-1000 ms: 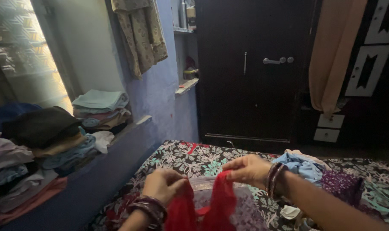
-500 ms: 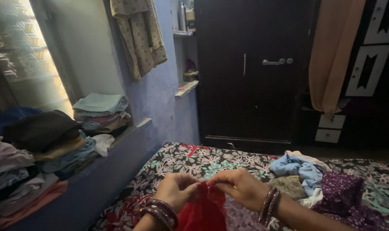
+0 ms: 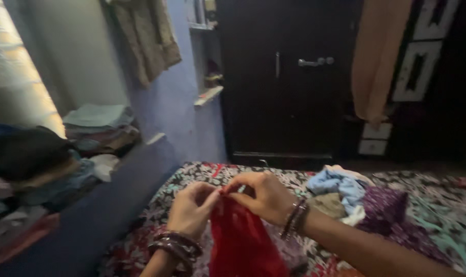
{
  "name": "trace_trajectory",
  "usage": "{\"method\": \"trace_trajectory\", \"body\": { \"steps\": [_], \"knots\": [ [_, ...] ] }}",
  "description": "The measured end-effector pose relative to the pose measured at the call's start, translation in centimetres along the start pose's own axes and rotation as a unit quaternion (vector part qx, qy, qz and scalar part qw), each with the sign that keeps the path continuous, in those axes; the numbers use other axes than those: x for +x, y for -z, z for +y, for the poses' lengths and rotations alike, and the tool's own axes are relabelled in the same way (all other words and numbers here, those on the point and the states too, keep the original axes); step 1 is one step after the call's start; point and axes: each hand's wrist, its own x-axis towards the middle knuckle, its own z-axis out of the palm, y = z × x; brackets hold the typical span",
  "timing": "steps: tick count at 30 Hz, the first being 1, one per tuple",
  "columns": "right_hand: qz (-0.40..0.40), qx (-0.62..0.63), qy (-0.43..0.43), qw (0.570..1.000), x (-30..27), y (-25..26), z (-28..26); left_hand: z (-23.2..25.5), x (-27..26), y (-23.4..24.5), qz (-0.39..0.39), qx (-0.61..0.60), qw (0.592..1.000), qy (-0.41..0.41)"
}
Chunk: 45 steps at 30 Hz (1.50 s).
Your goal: The person folds a red blouse on a bed, aligning the sleeves and smoothing the fabric, then places it on a stack of other folded garments.
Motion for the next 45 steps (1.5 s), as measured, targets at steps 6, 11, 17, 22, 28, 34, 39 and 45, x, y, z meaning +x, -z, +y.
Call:
{"method": "trace_trajectory", "body": {
  "steps": [6,11,17,22,28,34,39,45],
  "knots": [
    [0.042,0.003,0.005,0.999,-0.3,-1.0,0.0,-3.4,0.9,-1.5,-0.030,-0.150,0.988,-0.022],
    [0.039,0.040,0.021,0.998,0.7,-1.8,1.6,-4.5,1.3,-1.8,-0.007,-0.150,0.987,0.054],
    [0.065,0.029,-0.023,0.997,1.3,-3.8,4.1,-7.3,2.1,-2.9,0.012,-0.154,0.987,0.037],
    [0.074,0.023,-0.025,0.997,2.5,-5.9,7.9,-11.5,4.2,-4.4,0.048,-0.097,0.994,0.008],
    [0.090,0.017,-0.007,0.996,2.9,-9.8,14.3,-17.3,6.2,-6.2,0.057,0.016,0.998,0.024],
    [0.140,0.024,-0.075,0.987,2.0,-13.6,18.6,-20.8,7.5,-8.0,0.036,0.017,0.997,0.063],
    [0.077,0.177,-0.138,0.972,2.9,-13.8,22.2,-20.7,8.3,-9.0,0.041,0.013,0.996,0.072],
    [0.033,0.239,-0.139,0.960,3.3,-14.3,25.6,-20.4,8.1,-8.9,0.042,0.124,0.991,0.000]
  ]
}}
